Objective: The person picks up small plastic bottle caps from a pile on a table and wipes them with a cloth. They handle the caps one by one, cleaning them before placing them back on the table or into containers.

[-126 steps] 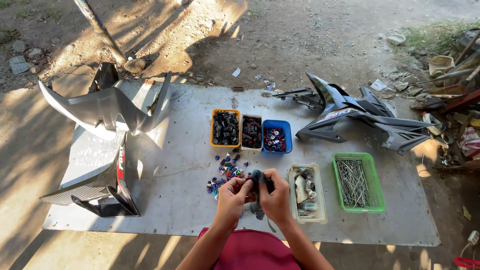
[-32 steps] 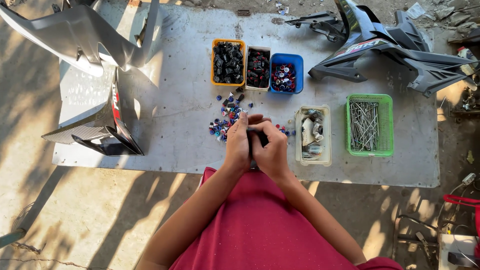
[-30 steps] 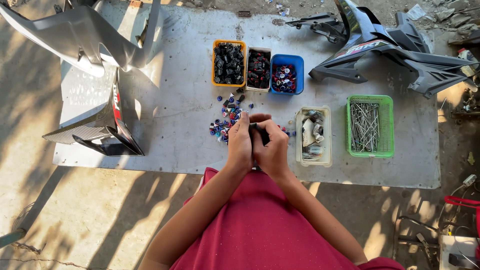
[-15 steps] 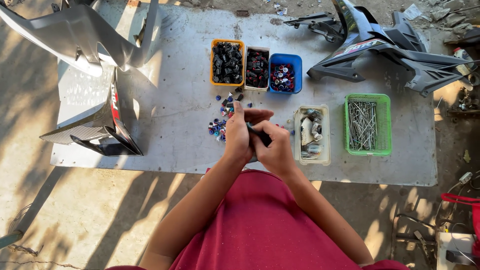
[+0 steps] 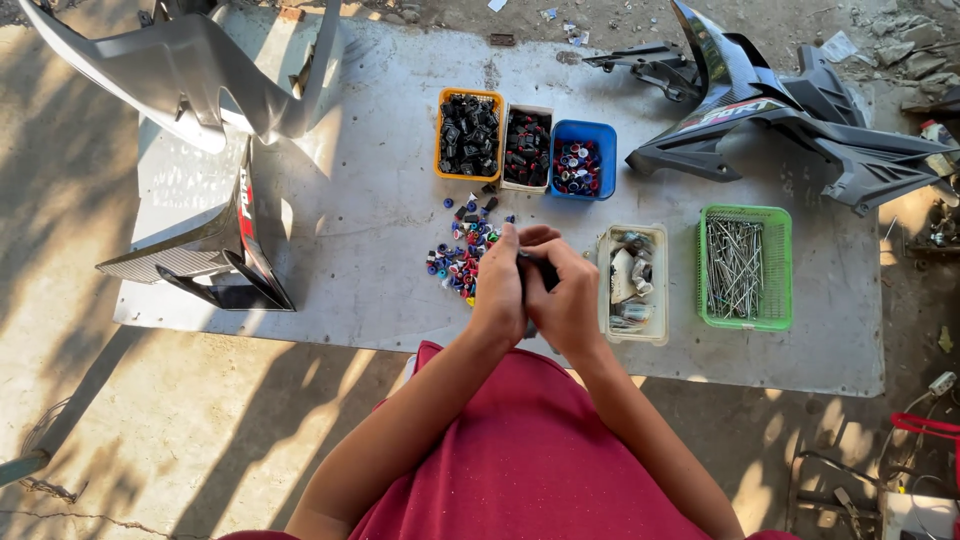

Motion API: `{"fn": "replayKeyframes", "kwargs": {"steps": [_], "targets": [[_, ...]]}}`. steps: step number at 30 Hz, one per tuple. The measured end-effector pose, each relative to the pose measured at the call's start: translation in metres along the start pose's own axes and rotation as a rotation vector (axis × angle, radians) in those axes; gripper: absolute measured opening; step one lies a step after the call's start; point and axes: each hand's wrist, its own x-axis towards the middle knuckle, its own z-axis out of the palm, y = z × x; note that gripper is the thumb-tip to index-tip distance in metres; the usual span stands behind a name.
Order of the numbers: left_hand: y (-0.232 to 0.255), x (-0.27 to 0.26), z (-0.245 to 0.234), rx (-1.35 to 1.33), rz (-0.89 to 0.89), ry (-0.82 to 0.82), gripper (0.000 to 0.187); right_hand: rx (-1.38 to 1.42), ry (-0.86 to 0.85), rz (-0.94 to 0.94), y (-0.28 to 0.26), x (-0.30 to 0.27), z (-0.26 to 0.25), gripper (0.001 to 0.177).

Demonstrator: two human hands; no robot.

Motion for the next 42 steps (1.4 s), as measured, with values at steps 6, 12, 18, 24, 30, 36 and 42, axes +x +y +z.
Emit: {"fn": "replayKeyframes", "kwargs": {"steps": [6,12,18,24,30,36,42], "targets": [[-0.001,0.008,-0.015,-0.136,-0.017,0.059,0.055,0.065,-0.138,0.021,-0.002,-0.008,0.001,0.017],[0.013,0.0,-0.005,-0.06,0.023,0.112,0.052,0.117,-0.166,0.028,-0.005,-0.007,-0.001,0.016],[-0.011,0.004,-0.014,-0.143,0.002,-0.02,0.043,-0.002,-0.105,0.036,-0.006,0.003,-0.005,0.014],[0.028,-0.014,0.009,0.084,0.437,-0.167,0.045,0.707,0.096,0.591,0.02,-0.007,0.016,0.013],[0.032,-0.018,0.006,0.543,0.608,-0.306,0.043,0.776,-0.055,0.691,0.023,-0.005,0.004,0.01],[0.002,0.007,-0.031,0.826,0.423,-0.113,0.03,0.462,-0.069,0.639,0.026,-0.002,0.003,0.009],[-0.008,0.021,-0.052,0.535,0.134,-0.04,0.012,0.042,-0.076,0.517,0.058,-0.003,0.007,0.017]]}}
